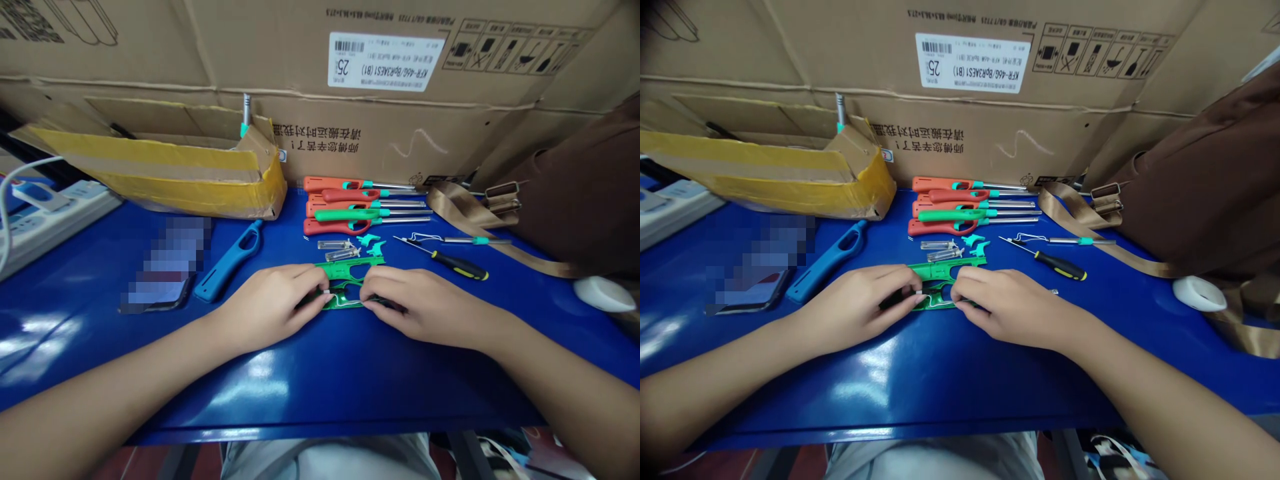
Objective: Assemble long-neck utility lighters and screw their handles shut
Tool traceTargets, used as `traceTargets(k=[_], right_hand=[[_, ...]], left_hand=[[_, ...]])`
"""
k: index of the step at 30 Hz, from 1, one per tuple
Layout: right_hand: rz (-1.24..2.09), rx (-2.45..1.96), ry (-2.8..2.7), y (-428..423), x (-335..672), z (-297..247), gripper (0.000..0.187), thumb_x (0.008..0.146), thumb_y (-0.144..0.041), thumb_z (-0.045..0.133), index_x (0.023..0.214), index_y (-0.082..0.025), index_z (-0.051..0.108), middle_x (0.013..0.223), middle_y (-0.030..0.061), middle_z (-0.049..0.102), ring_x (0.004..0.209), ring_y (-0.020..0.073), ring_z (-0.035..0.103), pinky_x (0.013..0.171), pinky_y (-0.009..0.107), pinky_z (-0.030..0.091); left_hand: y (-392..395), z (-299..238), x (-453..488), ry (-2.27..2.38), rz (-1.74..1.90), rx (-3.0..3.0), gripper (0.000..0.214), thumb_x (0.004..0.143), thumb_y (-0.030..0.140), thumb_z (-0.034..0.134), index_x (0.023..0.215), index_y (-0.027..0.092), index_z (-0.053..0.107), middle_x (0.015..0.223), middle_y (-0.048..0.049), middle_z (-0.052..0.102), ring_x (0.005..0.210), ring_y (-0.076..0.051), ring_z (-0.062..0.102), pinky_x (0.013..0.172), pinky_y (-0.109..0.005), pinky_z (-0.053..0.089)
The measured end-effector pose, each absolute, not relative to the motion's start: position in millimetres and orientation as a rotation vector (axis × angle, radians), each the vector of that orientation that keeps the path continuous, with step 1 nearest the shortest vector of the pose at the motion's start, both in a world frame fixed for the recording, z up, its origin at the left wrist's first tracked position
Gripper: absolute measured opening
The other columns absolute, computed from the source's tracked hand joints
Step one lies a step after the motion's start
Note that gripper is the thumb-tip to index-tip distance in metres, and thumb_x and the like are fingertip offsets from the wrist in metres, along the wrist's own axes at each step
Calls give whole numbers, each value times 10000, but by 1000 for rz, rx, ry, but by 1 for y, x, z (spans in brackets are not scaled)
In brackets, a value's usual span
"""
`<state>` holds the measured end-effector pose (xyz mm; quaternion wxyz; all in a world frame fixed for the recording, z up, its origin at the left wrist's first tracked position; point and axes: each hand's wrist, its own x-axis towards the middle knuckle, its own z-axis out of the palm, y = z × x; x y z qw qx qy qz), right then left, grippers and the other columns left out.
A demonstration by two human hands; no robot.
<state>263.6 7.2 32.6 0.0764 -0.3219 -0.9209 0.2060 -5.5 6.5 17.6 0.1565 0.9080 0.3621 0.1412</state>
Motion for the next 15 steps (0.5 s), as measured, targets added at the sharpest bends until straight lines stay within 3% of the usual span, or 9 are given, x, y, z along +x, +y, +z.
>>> traceTargets(k=[9,15], right_hand=[[782,-961,-2611,12,267,30,54,978,-192,540,991,-216,588,870,-3,612,649,109,498,619,245,407],[788,-811,-2729,10,267,36,148,963,-182,550,1023,-221,680,1097,47,649,831,137,604,740,272,461]], left_hand=[[7,18,-5,1043,406,2600,127,1033,285,516,976,197,587,902,-15,674,780,-162,649,688,-269,458],[6,17,-6,1042,403,2588,107,1030,289,532,1006,200,587,913,-7,674,790,-162,651,694,-275,462]])
